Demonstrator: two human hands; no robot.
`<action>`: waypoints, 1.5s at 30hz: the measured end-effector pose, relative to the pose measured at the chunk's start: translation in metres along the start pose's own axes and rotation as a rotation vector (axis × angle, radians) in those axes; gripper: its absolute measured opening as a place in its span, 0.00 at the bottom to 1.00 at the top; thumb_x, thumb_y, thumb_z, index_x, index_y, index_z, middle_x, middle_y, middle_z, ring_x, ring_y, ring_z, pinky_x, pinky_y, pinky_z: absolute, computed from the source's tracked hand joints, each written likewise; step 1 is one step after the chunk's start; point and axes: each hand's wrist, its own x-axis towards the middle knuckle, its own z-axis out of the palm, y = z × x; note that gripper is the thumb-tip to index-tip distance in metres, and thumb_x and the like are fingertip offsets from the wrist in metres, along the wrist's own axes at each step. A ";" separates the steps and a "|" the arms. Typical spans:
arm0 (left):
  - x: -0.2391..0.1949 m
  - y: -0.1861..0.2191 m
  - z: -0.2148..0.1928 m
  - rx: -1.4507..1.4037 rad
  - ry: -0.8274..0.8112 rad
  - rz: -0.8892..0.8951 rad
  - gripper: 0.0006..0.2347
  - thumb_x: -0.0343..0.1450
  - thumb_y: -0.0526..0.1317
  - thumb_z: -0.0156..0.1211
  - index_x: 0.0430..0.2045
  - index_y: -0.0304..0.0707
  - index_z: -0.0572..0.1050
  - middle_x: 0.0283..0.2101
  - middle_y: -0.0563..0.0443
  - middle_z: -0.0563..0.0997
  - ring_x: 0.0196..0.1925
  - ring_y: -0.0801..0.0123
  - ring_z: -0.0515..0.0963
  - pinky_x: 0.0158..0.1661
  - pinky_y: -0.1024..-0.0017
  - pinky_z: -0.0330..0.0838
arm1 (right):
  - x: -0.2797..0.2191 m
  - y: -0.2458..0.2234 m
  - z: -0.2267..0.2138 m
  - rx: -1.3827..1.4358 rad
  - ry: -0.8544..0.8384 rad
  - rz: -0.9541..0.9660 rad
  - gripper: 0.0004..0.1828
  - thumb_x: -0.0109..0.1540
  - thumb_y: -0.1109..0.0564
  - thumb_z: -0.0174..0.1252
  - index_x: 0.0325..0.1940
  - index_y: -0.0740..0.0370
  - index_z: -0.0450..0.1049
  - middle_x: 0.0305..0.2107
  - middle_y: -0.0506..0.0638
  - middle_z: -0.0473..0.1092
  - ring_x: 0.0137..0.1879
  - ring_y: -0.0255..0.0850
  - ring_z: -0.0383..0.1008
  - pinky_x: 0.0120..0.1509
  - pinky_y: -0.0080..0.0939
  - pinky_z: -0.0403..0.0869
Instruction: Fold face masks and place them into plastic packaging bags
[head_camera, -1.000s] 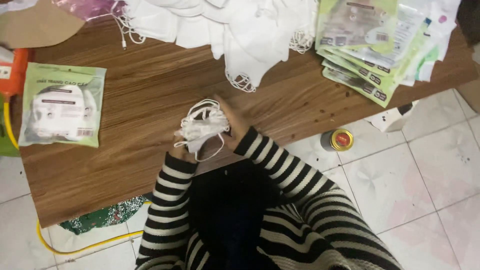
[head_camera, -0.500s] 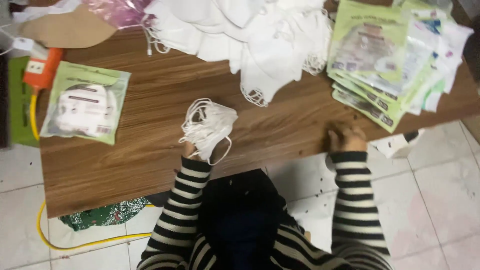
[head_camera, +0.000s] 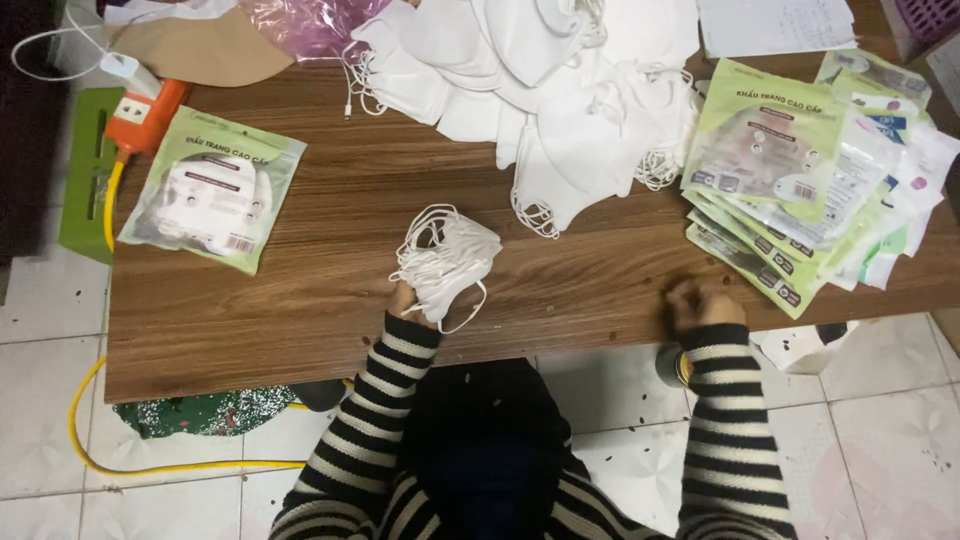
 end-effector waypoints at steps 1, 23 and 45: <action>0.000 0.001 0.011 -0.006 0.002 0.005 0.24 0.70 0.45 0.62 0.57 0.29 0.70 0.60 0.31 0.73 0.67 0.46 0.69 0.69 0.57 0.59 | -0.010 -0.022 -0.024 0.001 0.004 -0.002 0.15 0.63 0.29 0.54 0.46 0.27 0.81 0.41 0.47 0.82 0.54 0.53 0.80 0.60 0.54 0.77; -0.024 -0.013 0.020 -0.250 0.016 -0.088 0.24 0.71 0.44 0.57 0.61 0.28 0.67 0.65 0.33 0.70 0.68 0.49 0.68 0.70 0.59 0.56 | -0.024 -0.116 -0.172 0.272 0.603 -0.762 0.13 0.65 0.60 0.59 0.51 0.68 0.77 0.50 0.68 0.73 0.55 0.62 0.72 0.60 0.61 0.70; -0.024 0.021 0.011 -0.541 0.050 -0.417 0.26 0.67 0.50 0.61 0.57 0.36 0.70 0.52 0.42 0.79 0.44 0.61 0.81 0.36 0.69 0.83 | 0.055 -0.028 -0.143 0.269 0.267 -0.101 0.34 0.64 0.45 0.63 0.70 0.66 0.70 0.64 0.68 0.61 0.47 0.59 0.75 0.63 0.54 0.69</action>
